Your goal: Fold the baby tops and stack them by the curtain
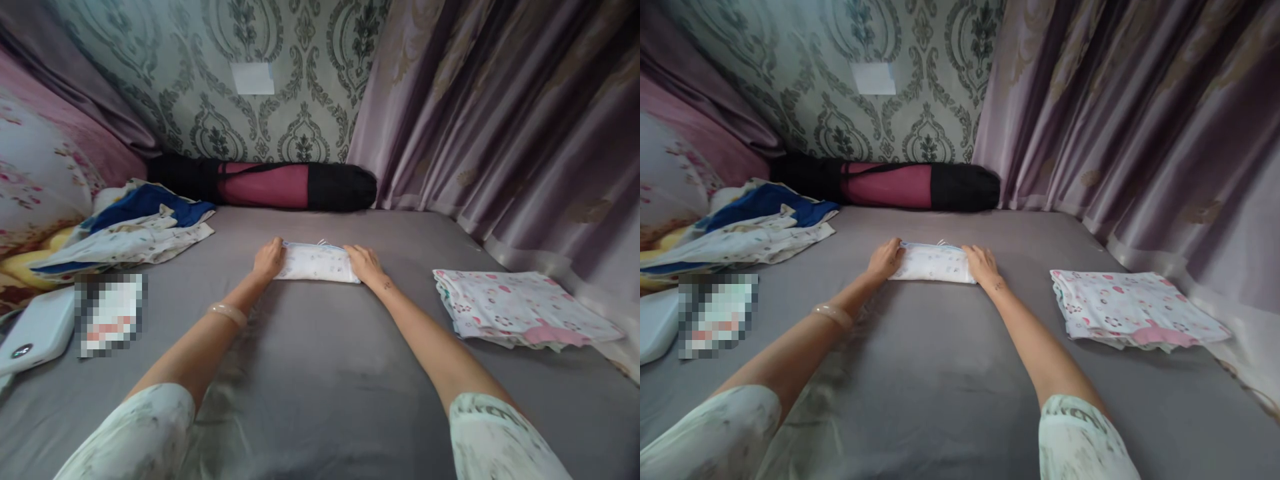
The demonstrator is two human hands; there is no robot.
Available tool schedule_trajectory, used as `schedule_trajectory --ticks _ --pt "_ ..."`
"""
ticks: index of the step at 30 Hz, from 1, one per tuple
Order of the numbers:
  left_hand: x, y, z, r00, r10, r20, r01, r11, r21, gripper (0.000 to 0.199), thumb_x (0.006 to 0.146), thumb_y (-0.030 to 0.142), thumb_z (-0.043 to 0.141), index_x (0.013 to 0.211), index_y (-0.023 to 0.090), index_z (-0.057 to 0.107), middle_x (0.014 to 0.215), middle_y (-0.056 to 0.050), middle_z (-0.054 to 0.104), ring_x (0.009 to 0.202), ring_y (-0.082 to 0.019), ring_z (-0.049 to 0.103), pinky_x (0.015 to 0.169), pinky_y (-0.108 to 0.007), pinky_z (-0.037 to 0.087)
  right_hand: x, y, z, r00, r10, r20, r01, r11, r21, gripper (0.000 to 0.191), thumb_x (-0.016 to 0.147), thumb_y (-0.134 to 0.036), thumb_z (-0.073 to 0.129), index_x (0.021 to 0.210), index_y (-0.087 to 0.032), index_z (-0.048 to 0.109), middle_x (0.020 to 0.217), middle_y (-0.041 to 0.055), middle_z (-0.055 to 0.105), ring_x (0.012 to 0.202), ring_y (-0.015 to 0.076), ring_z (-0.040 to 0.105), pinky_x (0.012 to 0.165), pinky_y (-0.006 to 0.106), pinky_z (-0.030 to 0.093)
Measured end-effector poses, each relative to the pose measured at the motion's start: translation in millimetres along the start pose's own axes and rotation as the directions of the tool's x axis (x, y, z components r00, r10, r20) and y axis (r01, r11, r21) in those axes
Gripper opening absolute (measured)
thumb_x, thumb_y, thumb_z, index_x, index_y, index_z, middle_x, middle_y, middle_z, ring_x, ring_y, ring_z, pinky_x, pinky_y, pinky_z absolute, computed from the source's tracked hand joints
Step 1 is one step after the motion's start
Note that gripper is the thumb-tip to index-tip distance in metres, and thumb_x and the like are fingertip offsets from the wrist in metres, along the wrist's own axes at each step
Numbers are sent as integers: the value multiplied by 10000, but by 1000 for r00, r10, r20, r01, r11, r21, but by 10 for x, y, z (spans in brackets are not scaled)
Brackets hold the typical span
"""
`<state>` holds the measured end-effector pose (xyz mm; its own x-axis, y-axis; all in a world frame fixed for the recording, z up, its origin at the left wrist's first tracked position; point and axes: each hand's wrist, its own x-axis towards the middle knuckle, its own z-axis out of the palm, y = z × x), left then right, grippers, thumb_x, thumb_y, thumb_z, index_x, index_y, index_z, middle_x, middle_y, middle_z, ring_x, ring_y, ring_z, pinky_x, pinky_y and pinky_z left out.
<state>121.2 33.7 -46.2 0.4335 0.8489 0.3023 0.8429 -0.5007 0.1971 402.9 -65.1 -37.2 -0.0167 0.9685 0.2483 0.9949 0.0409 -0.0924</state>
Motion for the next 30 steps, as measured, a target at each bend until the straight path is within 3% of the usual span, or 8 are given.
schedule_trajectory --ticks 7,11,15,18,21,24,26,30 --pt "55 15 66 955 -287 70 295 942 -158 295 975 344 375 1141 185 559 1132 -137 677 1073 -244 631 843 -318 480 138 35 111 957 291 17 -287 930 231 430 930 -174 423 1343 -142 539 1312 116 611 1189 215 572 1014 308 420" --pt "71 90 39 923 -375 83 384 910 -157 301 977 320 357 1144 176 563 1121 -143 682 1075 -249 636 864 -324 474 173 -14 145 896 442 47 -438 860 261 418 910 -188 447 1308 -117 550 1294 143 609 1188 226 572 991 298 428" --pt "74 150 -15 899 -423 110 435 889 -139 307 971 290 371 1185 141 534 1142 -158 673 1097 -256 626 881 -318 459 194 -37 166 867 495 57 -491 830 263 410 894 -197 460 1284 -132 565 1284 147 607 1169 236 584 971 311 440" --pt "63 173 -84 894 -432 116 445 887 -126 342 966 285 397 1213 78 510 1177 -201 641 1132 -271 601 909 -322 447 209 -5 138 869 489 83 -491 824 282 401 900 -201 461 1280 -130 569 1263 140 624 1167 221 586 975 293 434" --pt "24 215 -179 910 -411 45 414 908 -60 381 948 306 441 1238 67 509 1238 -226 585 1170 -300 563 945 -366 439 190 -11 38 864 489 116 -500 814 294 414 922 -225 446 1309 -111 539 1234 152 639 1155 222 594 965 300 439" --pt "-30 333 -255 950 -311 -25 311 950 -5 377 951 295 424 1276 124 508 1288 -192 558 1197 -313 531 955 -416 435 134 -177 -96 874 485 -33 -469 859 208 434 934 -214 405 1336 -88 507 1265 201 603 1191 280 559 983 380 417" --pt "-58 458 -266 975 -219 -26 219 976 -4 378 960 270 395 1306 155 494 1307 -160 563 1208 -300 522 964 -427 429 104 -383 -156 912 388 -132 -369 918 144 434 944 -193 363 1343 -95 501 1313 204 570 1241 296 514 1030 423 366" --pt "-88 716 -191 999 -27 29 29 998 -54 387 973 228 362 1337 164 476 1381 -121 545 1297 -248 471 1051 -394 370 102 -816 -134 995 86 -50 -79 990 115 449 979 -217 288 1374 -144 489 1462 131 474 1368 249 389 1146 468 213"
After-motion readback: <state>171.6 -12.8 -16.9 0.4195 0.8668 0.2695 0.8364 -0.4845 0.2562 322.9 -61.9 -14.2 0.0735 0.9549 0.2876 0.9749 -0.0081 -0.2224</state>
